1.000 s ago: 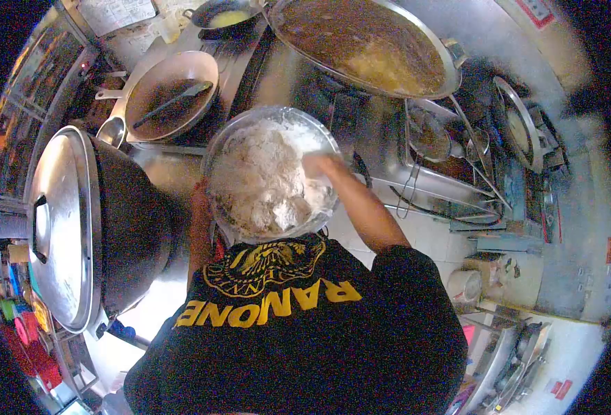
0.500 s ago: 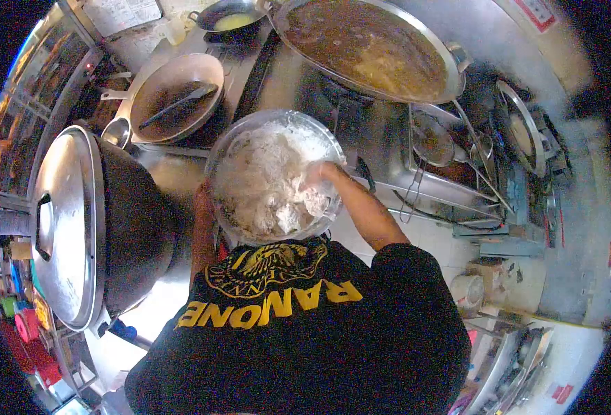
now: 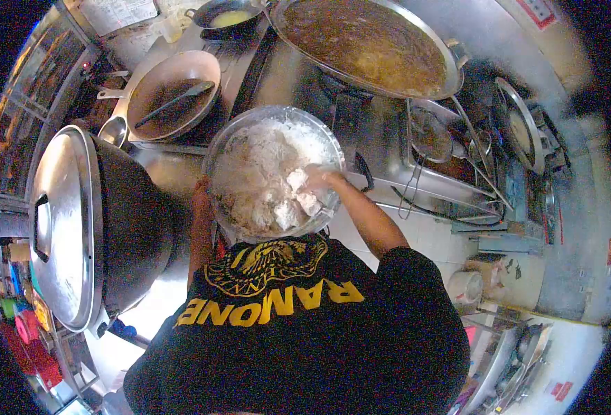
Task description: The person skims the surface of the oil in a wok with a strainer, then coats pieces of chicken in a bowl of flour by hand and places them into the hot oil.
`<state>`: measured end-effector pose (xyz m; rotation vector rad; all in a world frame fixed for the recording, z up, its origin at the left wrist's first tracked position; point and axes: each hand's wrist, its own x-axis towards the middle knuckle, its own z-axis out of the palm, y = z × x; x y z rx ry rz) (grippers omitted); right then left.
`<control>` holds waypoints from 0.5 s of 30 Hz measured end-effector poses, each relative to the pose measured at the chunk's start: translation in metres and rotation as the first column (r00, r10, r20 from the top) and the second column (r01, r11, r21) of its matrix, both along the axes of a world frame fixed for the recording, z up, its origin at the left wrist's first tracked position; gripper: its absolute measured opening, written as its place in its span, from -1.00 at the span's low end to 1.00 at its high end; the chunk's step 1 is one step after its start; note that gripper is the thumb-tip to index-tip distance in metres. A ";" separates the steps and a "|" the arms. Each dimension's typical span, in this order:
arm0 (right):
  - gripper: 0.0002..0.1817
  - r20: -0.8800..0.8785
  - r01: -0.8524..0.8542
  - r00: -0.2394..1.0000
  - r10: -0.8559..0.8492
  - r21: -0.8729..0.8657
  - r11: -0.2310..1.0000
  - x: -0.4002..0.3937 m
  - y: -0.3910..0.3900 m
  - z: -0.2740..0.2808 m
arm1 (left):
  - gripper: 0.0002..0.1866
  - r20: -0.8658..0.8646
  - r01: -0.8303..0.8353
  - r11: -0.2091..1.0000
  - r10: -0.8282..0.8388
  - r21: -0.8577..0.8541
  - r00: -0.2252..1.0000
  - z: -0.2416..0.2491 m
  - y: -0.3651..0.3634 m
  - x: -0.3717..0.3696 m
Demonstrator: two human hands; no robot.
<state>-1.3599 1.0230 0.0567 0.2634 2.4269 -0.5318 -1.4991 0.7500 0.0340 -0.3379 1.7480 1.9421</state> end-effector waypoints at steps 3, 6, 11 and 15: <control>-0.10 -0.083 0.117 0.990 -0.116 0.007 0.993 0.005 -0.009 -0.002 | -0.60 -0.063 0.020 0.998 -0.025 -0.065 0.998 -0.038 -0.005 -0.010; -0.07 -0.125 0.187 0.975 -0.184 0.010 0.982 0.001 -0.010 -0.009 | -0.62 -0.239 0.055 0.976 -0.106 -0.211 0.965 -0.120 -0.016 -0.039; -0.24 0.069 0.367 0.752 -0.655 -0.870 0.328 0.001 -0.007 -0.078 | -0.63 -0.317 0.132 0.984 -0.164 -0.119 0.934 -0.069 -0.013 -0.026; -0.41 -0.145 -0.023 0.989 0.032 0.065 0.998 -0.018 -0.005 -0.051 | -0.59 -0.146 0.157 0.970 -0.131 0.185 0.981 -0.057 -0.012 -0.022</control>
